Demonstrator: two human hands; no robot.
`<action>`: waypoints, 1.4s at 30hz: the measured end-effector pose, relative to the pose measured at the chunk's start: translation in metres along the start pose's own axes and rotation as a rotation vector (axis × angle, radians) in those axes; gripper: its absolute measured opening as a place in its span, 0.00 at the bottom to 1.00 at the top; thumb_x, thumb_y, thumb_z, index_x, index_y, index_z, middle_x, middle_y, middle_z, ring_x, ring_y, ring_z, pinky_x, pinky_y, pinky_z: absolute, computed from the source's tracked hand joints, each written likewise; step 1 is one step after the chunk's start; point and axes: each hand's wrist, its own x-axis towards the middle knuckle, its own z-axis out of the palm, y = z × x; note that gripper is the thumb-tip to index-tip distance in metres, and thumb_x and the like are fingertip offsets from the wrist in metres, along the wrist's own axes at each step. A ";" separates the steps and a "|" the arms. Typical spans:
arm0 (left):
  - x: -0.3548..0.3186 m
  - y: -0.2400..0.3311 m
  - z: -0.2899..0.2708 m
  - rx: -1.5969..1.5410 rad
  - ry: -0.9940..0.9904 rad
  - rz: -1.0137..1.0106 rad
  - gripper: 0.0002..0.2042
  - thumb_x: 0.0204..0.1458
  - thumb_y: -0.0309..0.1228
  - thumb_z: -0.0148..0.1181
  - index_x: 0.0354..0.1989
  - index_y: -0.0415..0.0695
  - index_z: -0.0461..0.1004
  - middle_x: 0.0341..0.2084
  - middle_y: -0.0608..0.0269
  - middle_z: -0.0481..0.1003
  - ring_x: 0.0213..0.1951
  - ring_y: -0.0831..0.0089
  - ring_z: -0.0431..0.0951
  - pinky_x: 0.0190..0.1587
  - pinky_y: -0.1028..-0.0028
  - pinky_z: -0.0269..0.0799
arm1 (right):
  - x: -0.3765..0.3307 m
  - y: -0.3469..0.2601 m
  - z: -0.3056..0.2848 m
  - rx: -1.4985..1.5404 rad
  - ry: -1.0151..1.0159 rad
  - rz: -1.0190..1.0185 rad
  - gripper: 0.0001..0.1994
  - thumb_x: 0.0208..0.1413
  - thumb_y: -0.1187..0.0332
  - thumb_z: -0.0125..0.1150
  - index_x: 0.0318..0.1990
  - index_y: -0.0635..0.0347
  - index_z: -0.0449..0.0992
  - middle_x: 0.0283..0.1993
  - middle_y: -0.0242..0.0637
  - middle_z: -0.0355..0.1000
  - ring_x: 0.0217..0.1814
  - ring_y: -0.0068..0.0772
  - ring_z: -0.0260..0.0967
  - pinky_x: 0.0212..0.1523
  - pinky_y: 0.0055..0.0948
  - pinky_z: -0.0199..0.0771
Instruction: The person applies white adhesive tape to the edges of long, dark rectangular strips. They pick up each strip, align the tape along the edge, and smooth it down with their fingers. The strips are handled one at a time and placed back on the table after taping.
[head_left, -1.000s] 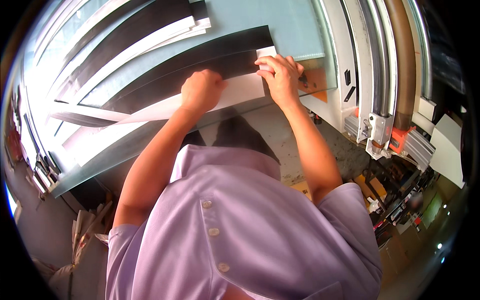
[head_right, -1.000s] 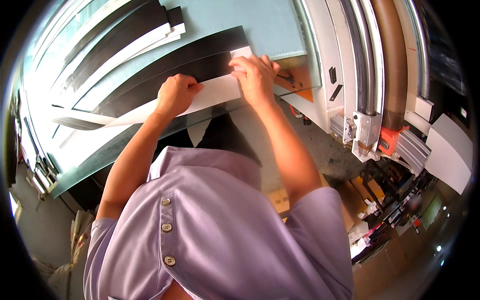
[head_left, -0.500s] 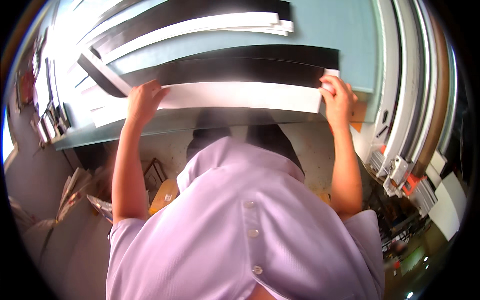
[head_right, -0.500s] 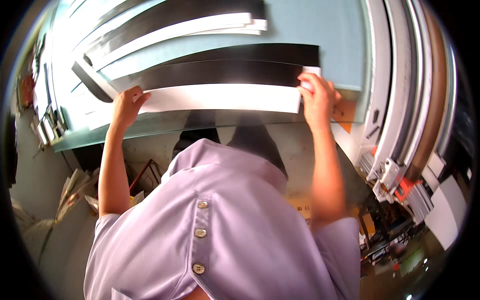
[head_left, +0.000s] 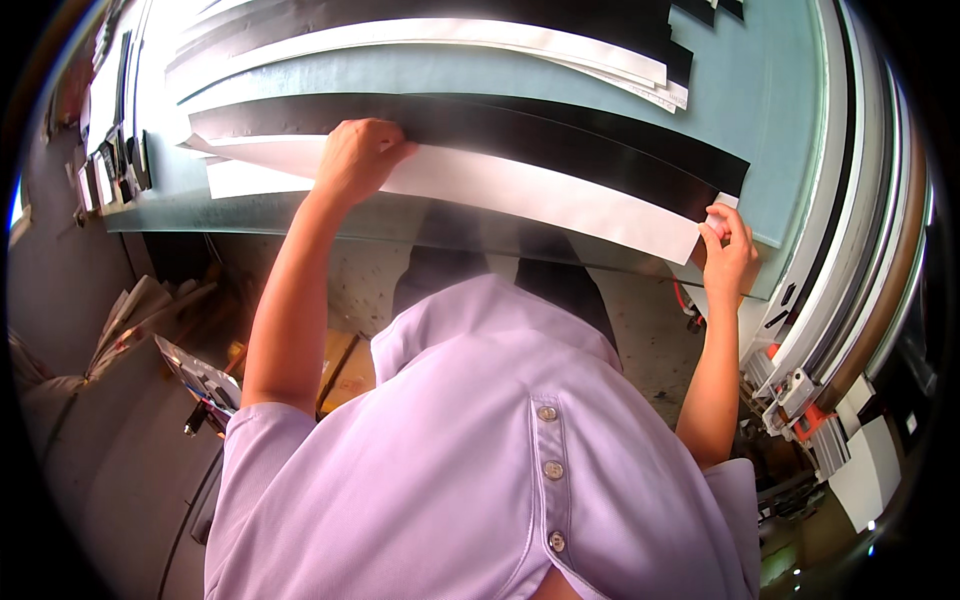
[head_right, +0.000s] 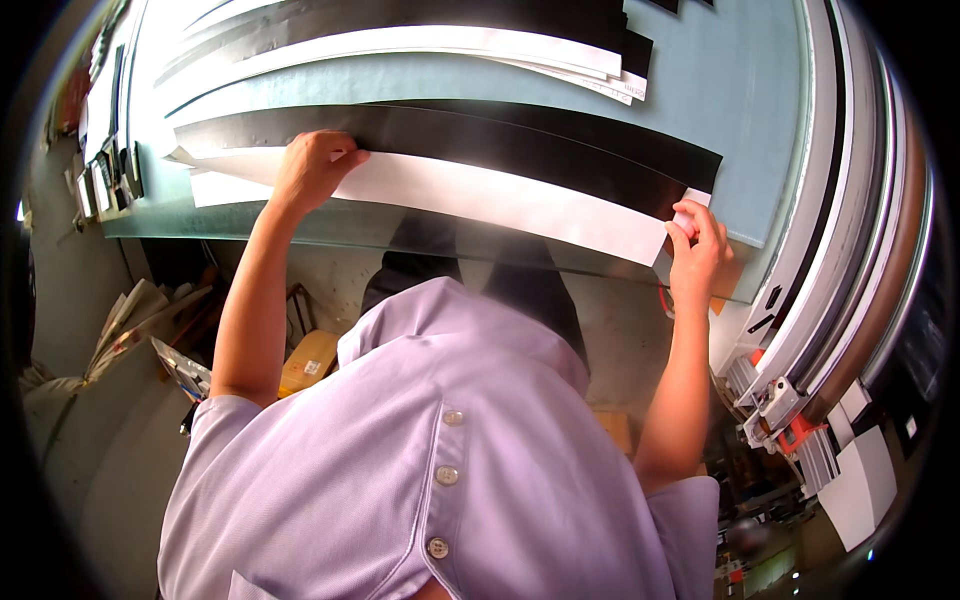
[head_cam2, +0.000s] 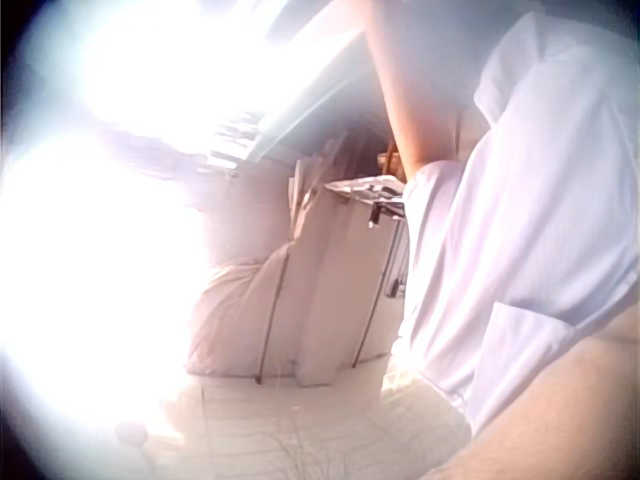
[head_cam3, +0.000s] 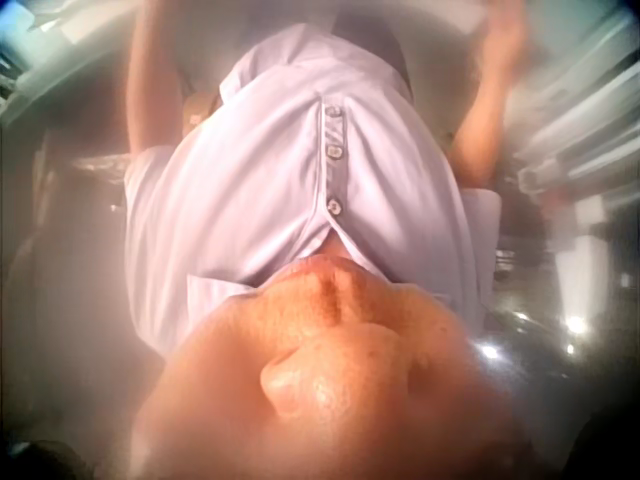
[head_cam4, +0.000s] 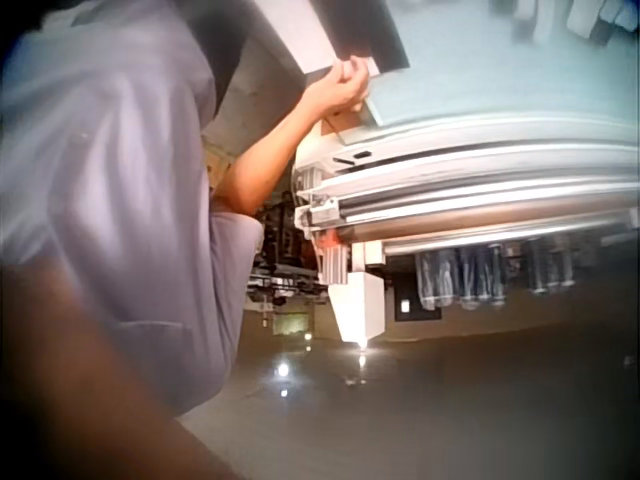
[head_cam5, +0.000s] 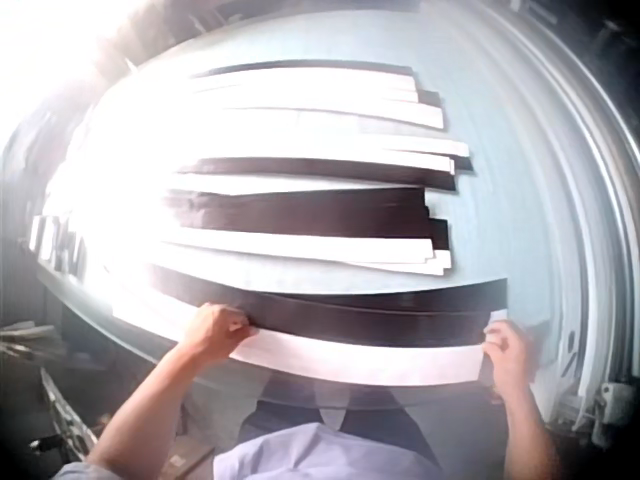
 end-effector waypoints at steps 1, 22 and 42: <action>0.000 -0.001 0.001 -0.005 0.005 0.000 0.11 0.49 0.38 0.66 0.26 0.42 0.82 0.24 0.54 0.79 0.31 0.53 0.79 0.37 0.61 0.73 | 0.000 -0.003 0.000 -0.003 0.001 0.019 0.16 0.44 0.76 0.72 0.41 0.48 0.79 0.25 0.27 0.64 0.32 0.30 0.64 0.38 0.33 0.68; 0.005 0.010 0.001 0.122 -0.036 -0.042 0.13 0.50 0.40 0.66 0.27 0.41 0.82 0.24 0.52 0.80 0.29 0.53 0.80 0.36 0.61 0.75 | 0.001 -0.007 0.001 -0.177 0.011 -0.090 0.18 0.46 0.76 0.70 0.45 0.44 0.79 0.35 0.28 0.69 0.41 0.34 0.69 0.45 0.36 0.67; -0.019 0.039 0.034 0.045 0.045 0.078 0.14 0.49 0.39 0.66 0.24 0.40 0.81 0.22 0.53 0.78 0.27 0.51 0.78 0.37 0.60 0.72 | 0.026 -0.001 0.058 -0.389 0.280 -0.216 0.39 0.61 0.43 0.55 0.75 0.49 0.53 0.77 0.52 0.44 0.80 0.58 0.38 0.73 0.66 0.36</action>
